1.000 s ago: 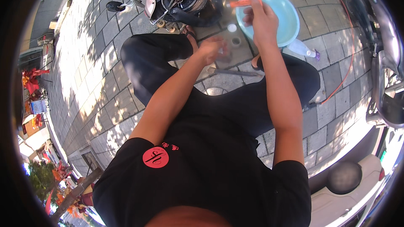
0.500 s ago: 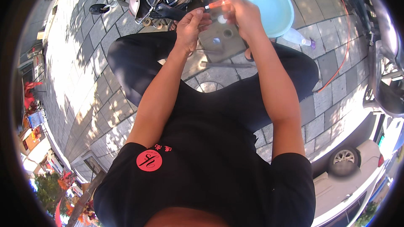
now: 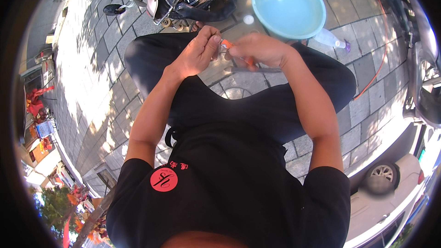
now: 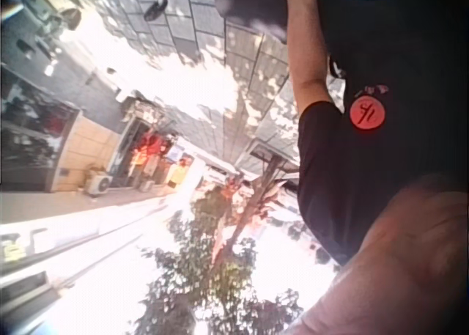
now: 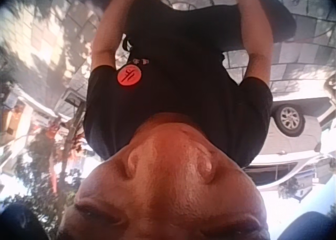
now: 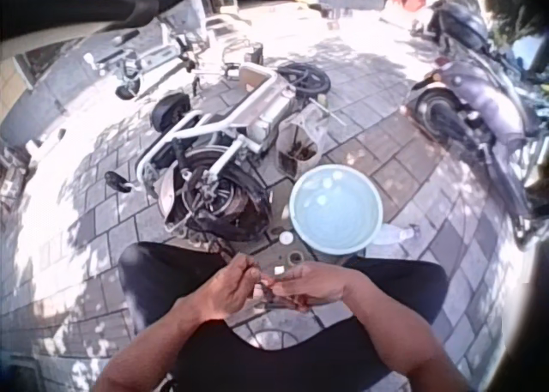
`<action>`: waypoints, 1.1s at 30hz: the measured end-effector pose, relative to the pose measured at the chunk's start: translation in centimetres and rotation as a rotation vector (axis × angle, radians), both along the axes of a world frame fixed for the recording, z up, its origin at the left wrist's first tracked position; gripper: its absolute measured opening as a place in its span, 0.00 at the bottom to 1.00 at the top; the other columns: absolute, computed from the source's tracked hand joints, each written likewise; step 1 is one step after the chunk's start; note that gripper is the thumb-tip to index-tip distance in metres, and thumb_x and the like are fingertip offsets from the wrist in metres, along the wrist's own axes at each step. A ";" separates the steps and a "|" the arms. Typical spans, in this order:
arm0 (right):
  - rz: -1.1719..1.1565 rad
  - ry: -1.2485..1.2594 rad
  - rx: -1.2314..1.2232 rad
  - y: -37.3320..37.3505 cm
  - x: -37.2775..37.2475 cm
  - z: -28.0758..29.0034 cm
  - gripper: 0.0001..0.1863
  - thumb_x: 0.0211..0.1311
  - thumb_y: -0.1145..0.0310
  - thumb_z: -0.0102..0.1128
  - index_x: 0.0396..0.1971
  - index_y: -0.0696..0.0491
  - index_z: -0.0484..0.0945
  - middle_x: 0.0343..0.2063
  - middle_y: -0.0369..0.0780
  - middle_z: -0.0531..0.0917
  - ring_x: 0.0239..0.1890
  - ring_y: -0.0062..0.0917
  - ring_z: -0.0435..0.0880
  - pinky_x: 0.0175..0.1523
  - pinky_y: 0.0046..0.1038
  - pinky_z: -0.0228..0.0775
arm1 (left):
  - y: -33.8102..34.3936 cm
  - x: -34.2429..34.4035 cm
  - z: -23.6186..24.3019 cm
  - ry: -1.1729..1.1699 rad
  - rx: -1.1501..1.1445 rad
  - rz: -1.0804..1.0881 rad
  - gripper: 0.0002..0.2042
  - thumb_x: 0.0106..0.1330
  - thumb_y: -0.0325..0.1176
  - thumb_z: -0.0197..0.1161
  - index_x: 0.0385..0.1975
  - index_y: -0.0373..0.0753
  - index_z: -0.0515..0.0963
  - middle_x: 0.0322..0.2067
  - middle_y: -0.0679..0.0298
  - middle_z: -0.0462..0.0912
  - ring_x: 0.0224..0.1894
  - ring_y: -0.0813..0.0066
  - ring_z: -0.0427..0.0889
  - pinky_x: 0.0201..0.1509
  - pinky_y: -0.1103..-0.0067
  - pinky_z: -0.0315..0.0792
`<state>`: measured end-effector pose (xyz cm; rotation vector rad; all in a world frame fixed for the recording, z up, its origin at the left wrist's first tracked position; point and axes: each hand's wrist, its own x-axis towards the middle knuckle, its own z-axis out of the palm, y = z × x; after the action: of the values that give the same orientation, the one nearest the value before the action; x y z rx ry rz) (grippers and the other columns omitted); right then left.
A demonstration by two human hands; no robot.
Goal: The person sits on the ground and uses a yellow tool to work on the front tire of a white scooter. They manipulate the tire and valve area, then handle a small canister and a light blue basin nearby.
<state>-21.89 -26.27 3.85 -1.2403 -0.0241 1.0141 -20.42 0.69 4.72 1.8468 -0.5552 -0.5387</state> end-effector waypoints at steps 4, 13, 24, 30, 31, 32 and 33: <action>0.040 -0.042 0.014 0.5 0.1 -0.5 0.23 0.77 0.55 0.70 0.53 0.63 0.86 0.25 0.33 0.82 0.22 0.16 0.79 0.25 0.21 0.69 | 0.3 -0.4 -1.6 -0.094 -0.034 0.022 0.13 0.90 0.39 0.54 0.44 0.36 0.73 0.29 0.66 0.78 0.26 0.78 0.78 0.32 0.76 0.75; 0.038 -1.461 -0.964 0.9 5.8 2.4 0.26 0.77 0.48 0.69 0.62 0.50 0.86 0.42 0.45 0.93 0.44 0.30 0.94 0.49 0.40 0.82 | -1.5 8.8 2.1 0.859 -0.178 0.449 0.26 0.83 0.50 0.60 0.20 0.50 0.59 0.17 0.73 0.65 0.16 0.80 0.72 0.15 0.83 0.51; -0.746 -0.433 -0.250 -6.7 10.1 5.6 0.13 0.82 0.62 0.66 0.52 0.57 0.86 0.29 0.32 0.83 0.24 0.13 0.78 0.32 0.19 0.71 | -2.8 11.4 -23.4 0.303 0.647 0.210 0.22 0.77 0.47 0.70 0.52 0.30 0.86 0.37 0.56 0.92 0.29 0.70 0.91 0.35 0.71 0.84; -0.896 -0.332 -0.169 -9.6 8.7 5.8 0.16 0.81 0.60 0.69 0.54 0.58 0.86 0.32 0.34 0.85 0.25 0.17 0.81 0.31 0.20 0.74 | -4.3 6.8 -33.2 0.310 0.765 0.268 0.15 0.67 0.45 0.72 0.47 0.45 0.94 0.48 0.50 0.94 0.54 0.50 0.92 0.60 0.62 0.83; -0.886 -0.372 -0.202 -9.7 8.8 5.9 0.17 0.82 0.60 0.66 0.57 0.58 0.85 0.33 0.34 0.85 0.27 0.16 0.80 0.33 0.20 0.72 | -4.9 6.8 -33.2 0.320 0.820 0.273 0.16 0.67 0.44 0.72 0.49 0.45 0.93 0.48 0.50 0.94 0.54 0.48 0.92 0.61 0.61 0.83; -0.868 -0.411 -0.234 -9.7 9.0 6.0 0.19 0.84 0.60 0.64 0.60 0.59 0.85 0.33 0.34 0.84 0.28 0.16 0.79 0.34 0.20 0.71 | -4.8 7.0 -33.6 0.344 0.833 0.246 0.19 0.67 0.44 0.73 0.54 0.45 0.91 0.52 0.49 0.92 0.58 0.48 0.89 0.62 0.61 0.82; -0.848 -0.451 -0.267 -9.8 9.2 6.3 0.20 0.85 0.60 0.61 0.64 0.59 0.84 0.34 0.35 0.84 0.29 0.16 0.78 0.36 0.21 0.70 | -4.9 7.2 -33.6 0.369 0.844 0.220 0.22 0.67 0.43 0.73 0.60 0.44 0.88 0.56 0.49 0.91 0.62 0.48 0.87 0.63 0.60 0.81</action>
<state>-12.68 -36.03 10.14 -1.5018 0.2742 -0.0055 -13.23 -4.26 -28.92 2.4627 0.1711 -1.0383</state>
